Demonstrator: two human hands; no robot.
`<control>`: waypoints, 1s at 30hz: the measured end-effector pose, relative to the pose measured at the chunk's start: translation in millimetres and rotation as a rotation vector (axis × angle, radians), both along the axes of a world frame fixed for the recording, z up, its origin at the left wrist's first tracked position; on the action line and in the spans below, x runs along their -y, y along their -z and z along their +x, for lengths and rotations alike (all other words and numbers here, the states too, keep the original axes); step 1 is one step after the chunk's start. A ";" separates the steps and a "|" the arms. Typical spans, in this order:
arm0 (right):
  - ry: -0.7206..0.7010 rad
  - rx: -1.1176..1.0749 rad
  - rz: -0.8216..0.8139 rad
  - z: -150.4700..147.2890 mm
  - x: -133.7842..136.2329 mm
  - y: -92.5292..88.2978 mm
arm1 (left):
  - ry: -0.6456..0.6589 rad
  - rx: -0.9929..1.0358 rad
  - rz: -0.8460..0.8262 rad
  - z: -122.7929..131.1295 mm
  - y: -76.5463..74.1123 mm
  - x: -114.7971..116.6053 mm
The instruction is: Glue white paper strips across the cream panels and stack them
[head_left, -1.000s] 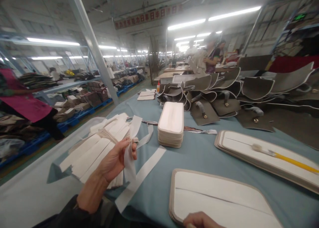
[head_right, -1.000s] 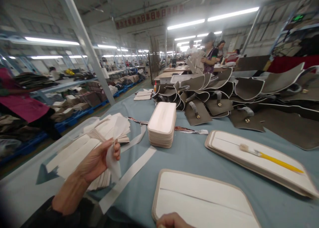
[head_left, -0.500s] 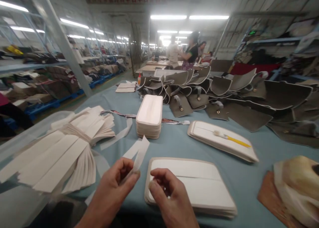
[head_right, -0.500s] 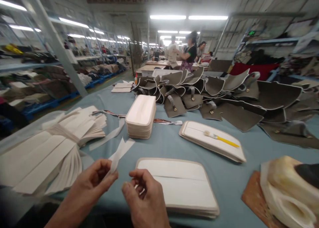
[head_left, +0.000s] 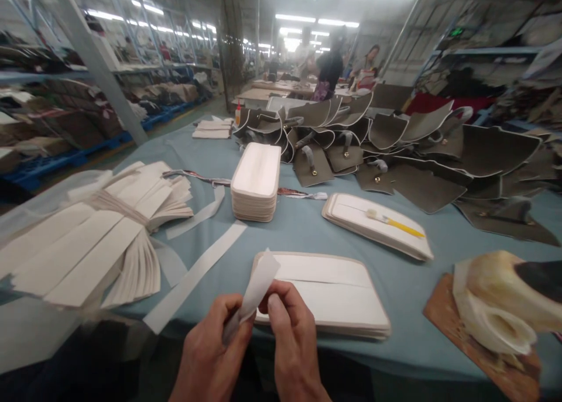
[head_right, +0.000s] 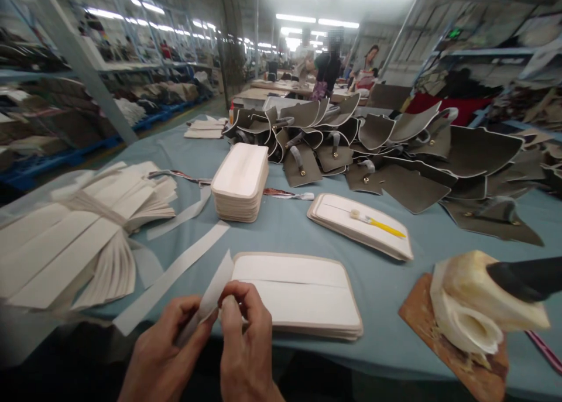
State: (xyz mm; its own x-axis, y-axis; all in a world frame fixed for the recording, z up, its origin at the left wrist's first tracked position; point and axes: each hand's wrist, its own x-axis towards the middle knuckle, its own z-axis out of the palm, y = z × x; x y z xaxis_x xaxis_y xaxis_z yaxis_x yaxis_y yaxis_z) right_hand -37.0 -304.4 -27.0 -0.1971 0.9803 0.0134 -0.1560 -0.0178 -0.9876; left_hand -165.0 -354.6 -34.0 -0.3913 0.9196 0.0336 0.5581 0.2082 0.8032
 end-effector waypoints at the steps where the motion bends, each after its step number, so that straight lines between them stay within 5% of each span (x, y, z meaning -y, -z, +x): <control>1: 0.036 0.030 0.034 0.9 4.9 1.3 | 0.002 0.000 0.003 0.7 1.7 0.9; 8: 0.051 0.049 -0.024 -1.6 5.7 6.7 | 0.067 0.070 0.030 11.9 10.3 6.1; 15: 0.112 -0.114 -0.159 17.6 -16.4 -6.9 | 0.025 0.645 -0.219 17.6 -0.8 4.3; 20: 0.134 -0.199 -0.239 29.3 -18.9 -7.6 | 0.185 0.518 -0.262 23.4 -6.5 6.6; 25: 0.145 -0.265 -0.295 48.1 -21.9 -10.7 | 0.357 0.405 -0.278 56.0 13.5 10.4; 30: -0.048 0.039 -0.238 80.8 -31.9 -23.1 | 0.653 0.357 -0.279 82.0 27.9 13.7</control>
